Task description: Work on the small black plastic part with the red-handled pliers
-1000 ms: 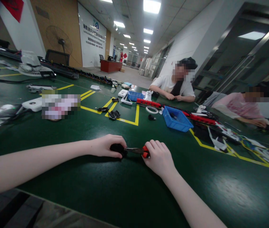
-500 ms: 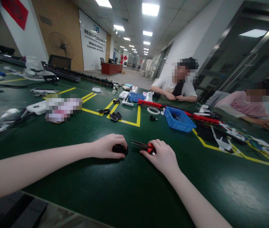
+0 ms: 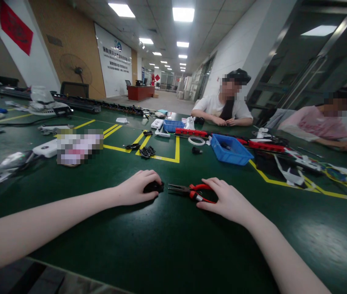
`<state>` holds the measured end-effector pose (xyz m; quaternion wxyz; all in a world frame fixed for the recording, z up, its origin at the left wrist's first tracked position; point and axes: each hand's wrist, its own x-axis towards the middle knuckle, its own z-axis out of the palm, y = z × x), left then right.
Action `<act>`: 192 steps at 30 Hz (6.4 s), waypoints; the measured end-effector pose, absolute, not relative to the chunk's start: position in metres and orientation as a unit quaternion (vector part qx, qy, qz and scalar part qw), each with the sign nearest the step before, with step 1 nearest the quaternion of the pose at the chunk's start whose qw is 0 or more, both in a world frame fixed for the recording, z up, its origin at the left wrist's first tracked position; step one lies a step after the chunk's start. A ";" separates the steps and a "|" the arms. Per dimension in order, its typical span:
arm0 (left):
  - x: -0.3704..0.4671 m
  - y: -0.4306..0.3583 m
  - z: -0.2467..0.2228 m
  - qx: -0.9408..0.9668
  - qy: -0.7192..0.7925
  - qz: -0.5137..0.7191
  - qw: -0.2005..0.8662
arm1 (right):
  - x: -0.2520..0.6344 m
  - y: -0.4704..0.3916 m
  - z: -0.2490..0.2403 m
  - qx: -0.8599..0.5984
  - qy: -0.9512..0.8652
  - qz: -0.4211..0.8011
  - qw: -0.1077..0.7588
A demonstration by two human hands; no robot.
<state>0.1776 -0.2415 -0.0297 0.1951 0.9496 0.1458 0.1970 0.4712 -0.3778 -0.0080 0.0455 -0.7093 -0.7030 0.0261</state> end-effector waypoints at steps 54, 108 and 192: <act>0.180 -0.209 -0.045 0.906 0.202 0.231 0.291 | 0.422 -0.375 -0.021 -0.575 -0.757 -0.264 0.161; 0.178 -0.215 -0.041 0.908 0.137 0.231 0.322 | 0.437 -0.374 -0.013 -0.523 -0.776 -0.332 0.117; 0.172 -0.230 -0.024 0.979 0.080 0.147 0.120 | 0.438 -0.376 -0.017 -0.509 -0.795 -0.310 0.111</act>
